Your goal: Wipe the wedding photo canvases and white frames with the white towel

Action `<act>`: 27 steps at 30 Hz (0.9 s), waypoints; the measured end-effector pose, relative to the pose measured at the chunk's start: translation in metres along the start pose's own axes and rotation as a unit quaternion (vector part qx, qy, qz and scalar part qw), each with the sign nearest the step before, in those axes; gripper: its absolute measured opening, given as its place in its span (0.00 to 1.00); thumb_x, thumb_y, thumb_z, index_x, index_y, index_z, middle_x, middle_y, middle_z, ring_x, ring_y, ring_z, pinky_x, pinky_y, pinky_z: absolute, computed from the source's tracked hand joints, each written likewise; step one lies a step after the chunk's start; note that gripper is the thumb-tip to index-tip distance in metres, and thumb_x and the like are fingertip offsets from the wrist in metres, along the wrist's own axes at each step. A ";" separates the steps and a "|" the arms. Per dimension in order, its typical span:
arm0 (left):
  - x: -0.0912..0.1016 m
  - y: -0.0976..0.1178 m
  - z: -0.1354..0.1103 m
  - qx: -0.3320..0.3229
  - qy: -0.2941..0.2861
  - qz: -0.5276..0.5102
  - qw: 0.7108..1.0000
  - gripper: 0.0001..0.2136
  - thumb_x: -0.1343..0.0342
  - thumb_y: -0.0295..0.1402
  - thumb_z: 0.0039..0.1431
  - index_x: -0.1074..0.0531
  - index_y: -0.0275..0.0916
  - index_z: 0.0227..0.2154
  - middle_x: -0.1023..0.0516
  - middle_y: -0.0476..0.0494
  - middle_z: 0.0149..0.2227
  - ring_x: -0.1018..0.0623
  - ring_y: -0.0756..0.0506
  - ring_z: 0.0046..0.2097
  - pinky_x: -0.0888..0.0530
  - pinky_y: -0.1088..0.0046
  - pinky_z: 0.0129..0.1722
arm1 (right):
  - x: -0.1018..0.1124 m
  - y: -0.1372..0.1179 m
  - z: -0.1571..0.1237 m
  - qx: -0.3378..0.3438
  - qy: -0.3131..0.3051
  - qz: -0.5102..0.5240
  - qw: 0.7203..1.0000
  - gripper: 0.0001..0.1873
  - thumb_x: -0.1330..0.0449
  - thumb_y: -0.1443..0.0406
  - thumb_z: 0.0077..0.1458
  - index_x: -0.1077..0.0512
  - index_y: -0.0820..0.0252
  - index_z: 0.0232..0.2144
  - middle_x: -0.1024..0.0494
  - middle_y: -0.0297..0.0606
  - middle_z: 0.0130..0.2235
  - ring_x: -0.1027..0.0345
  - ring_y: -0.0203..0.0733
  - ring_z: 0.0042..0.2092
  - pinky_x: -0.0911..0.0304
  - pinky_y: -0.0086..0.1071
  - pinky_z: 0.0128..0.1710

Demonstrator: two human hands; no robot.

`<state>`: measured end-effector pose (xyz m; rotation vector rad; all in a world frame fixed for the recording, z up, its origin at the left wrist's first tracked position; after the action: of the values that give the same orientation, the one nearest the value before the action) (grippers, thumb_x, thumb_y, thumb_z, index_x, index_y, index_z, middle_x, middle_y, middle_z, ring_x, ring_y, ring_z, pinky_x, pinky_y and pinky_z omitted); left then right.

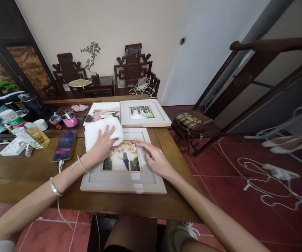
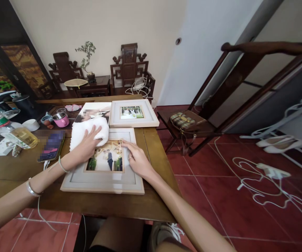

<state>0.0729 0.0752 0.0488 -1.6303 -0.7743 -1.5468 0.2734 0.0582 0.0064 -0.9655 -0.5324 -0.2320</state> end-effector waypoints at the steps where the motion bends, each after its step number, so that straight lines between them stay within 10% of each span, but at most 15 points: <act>1: -0.001 -0.001 0.002 -0.003 -0.002 -0.004 1.000 0.27 0.55 0.12 0.48 0.32 0.31 0.53 0.58 0.28 0.68 0.60 0.28 0.68 0.50 0.39 0.62 | 0.000 0.000 0.000 0.000 0.002 0.004 1.000 0.34 0.52 0.79 0.43 0.28 0.55 0.50 0.28 0.40 0.58 0.36 0.44 0.60 0.43 0.48 0.61; 15: 0.016 0.085 -0.120 -0.123 -0.096 -0.158 0.975 0.27 0.51 0.14 0.44 0.29 0.40 0.48 0.58 0.43 0.70 0.63 0.35 0.69 0.49 0.48 0.65 | 0.000 -0.004 0.001 -0.005 -0.004 -0.009 1.000 0.34 0.52 0.80 0.42 0.28 0.54 0.50 0.28 0.38 0.58 0.37 0.45 0.61 0.43 0.47 0.62; 27: 0.001 0.024 -0.006 -0.027 -0.004 -0.058 0.998 0.23 0.55 0.15 0.54 0.31 0.33 0.53 0.57 0.30 0.68 0.59 0.30 0.68 0.49 0.43 0.63 | 0.000 -0.003 0.000 0.002 0.000 -0.001 1.000 0.33 0.52 0.80 0.43 0.28 0.55 0.50 0.28 0.40 0.58 0.37 0.43 0.60 0.42 0.46 0.61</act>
<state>0.0900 0.0570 0.0473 -1.6565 -0.8510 -1.6559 0.2718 0.0568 0.0083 -0.9605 -0.5341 -0.2331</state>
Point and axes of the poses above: each hand's wrist, its own z-axis towards the middle knuckle, its own x-axis out of the back of the hand, y = z × x, the point moved 5 cm from there along z, towards the middle knuckle
